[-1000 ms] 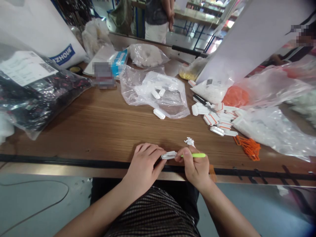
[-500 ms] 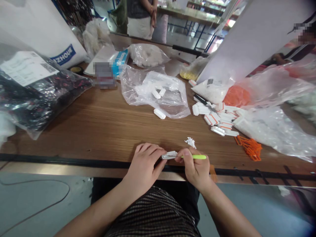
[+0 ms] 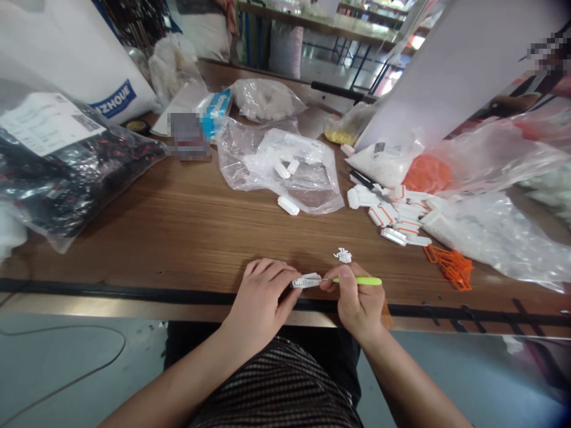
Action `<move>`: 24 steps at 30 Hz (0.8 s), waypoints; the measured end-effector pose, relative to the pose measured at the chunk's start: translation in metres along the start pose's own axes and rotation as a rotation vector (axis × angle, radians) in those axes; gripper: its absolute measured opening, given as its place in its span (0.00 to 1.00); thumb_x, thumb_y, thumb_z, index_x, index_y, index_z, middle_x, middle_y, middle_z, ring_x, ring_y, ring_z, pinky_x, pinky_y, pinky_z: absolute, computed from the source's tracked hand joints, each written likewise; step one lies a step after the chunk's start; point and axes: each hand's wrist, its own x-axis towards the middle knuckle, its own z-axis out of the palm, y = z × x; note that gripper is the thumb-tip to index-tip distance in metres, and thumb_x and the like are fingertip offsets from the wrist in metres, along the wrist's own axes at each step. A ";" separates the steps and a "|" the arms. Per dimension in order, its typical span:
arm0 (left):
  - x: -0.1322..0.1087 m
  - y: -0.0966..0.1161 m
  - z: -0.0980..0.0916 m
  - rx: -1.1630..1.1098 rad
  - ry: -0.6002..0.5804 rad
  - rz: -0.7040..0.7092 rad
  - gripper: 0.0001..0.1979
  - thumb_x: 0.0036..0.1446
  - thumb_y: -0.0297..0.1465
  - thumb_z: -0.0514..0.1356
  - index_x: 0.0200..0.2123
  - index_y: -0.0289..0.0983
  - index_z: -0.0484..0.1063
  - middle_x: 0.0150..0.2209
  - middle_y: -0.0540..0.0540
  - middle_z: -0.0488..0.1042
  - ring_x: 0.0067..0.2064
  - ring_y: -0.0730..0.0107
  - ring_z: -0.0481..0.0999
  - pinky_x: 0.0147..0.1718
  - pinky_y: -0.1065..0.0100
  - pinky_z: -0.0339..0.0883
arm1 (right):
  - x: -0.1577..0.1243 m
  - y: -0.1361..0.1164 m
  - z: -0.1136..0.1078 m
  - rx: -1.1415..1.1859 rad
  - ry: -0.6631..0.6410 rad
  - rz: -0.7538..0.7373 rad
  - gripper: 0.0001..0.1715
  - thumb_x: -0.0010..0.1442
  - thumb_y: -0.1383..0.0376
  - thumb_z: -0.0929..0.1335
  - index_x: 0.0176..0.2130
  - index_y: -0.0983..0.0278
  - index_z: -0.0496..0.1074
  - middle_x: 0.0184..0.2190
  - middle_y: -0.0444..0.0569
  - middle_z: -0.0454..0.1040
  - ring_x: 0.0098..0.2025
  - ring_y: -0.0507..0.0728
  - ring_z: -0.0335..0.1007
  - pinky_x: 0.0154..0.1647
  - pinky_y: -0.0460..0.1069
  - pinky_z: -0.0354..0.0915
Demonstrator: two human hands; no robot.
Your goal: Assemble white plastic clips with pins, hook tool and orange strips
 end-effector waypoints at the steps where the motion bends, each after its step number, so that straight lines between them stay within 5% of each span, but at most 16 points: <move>1: 0.000 0.000 0.000 0.000 -0.001 0.000 0.07 0.68 0.31 0.61 0.48 0.43 0.75 0.46 0.48 0.80 0.50 0.57 0.75 0.51 0.51 0.62 | 0.000 0.000 0.000 0.000 0.001 -0.004 0.25 0.73 0.60 0.61 0.28 0.61 0.76 0.24 0.45 0.78 0.25 0.51 0.75 0.28 0.45 0.70; 15: -0.001 -0.001 0.000 0.004 0.009 0.012 0.07 0.68 0.30 0.61 0.48 0.42 0.74 0.47 0.48 0.79 0.50 0.58 0.75 0.51 0.53 0.61 | 0.000 -0.002 -0.001 -0.155 -0.069 -0.152 0.20 0.71 0.63 0.61 0.29 0.61 0.74 0.25 0.45 0.78 0.26 0.53 0.75 0.31 0.48 0.68; 24: 0.000 -0.001 0.001 0.004 0.001 0.014 0.07 0.68 0.31 0.61 0.48 0.43 0.74 0.47 0.48 0.80 0.50 0.58 0.75 0.51 0.52 0.61 | -0.001 0.002 0.000 -0.070 -0.051 -0.089 0.21 0.72 0.63 0.62 0.30 0.62 0.75 0.24 0.44 0.77 0.26 0.51 0.74 0.31 0.46 0.68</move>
